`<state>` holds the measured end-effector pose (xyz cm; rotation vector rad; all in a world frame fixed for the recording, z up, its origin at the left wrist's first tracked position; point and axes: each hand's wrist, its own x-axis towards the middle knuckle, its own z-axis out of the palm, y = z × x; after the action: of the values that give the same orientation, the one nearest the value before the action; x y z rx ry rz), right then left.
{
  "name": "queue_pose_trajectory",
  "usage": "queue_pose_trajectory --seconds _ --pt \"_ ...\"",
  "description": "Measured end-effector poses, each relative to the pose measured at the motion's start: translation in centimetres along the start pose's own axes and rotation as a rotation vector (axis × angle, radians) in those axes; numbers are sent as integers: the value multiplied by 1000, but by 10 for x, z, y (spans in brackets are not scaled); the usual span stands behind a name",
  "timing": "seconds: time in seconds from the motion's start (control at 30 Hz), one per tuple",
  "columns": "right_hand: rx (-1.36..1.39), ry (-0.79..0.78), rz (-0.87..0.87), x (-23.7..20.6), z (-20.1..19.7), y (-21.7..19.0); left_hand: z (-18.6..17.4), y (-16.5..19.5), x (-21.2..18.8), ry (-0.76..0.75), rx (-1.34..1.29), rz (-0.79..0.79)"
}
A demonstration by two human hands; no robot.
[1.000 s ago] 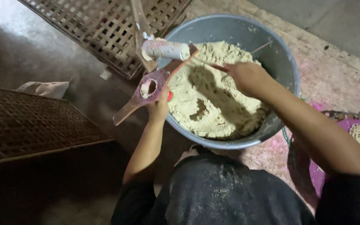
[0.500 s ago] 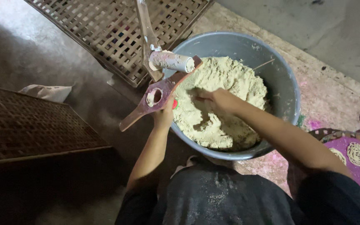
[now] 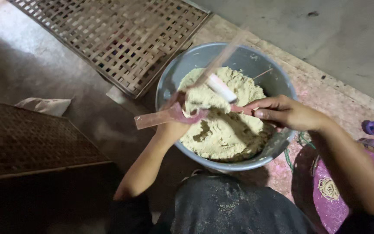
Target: The person scoops pale dough from a large plastic basin into a wooden hand press, squeezes the press handles to extrude thin noodle strands onto a round pink tray, and forms coiled noodle nests one at a time, repeating the cycle across the tray.
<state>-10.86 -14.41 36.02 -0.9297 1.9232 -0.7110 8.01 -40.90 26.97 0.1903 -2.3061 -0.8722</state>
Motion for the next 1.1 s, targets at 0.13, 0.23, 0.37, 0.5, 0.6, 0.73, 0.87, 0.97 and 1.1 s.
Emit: queue_pose_trajectory --seconds 0.13,0.23,0.37,0.5,0.6,0.73,0.87,0.97,1.1 --pt "-685 254 -179 -19 -15 -56 13 26 23 -264 173 32" --pt "-1246 134 151 -10 17 -82 34 27 19 -498 250 -129" --pt "-1412 394 -382 -7 68 -65 56 4 0 -286 100 26" --pt "-1290 516 -353 -41 55 -49 53 -23 -3 -267 -139 -186" --pt "-1052 427 180 -50 41 -51 49 -25 2 -11 -178 -52" --pt "-299 691 -405 1 75 -34 56 -11 10 122 25 73" --pt "-190 614 -567 6 111 14 56 -18 18 -27 351 -46" --pt "-117 399 -475 -3 94 32 55 -27 16 121 188 63" --pt "-94 447 154 7 82 26 72 -30 10 -112 183 -85"
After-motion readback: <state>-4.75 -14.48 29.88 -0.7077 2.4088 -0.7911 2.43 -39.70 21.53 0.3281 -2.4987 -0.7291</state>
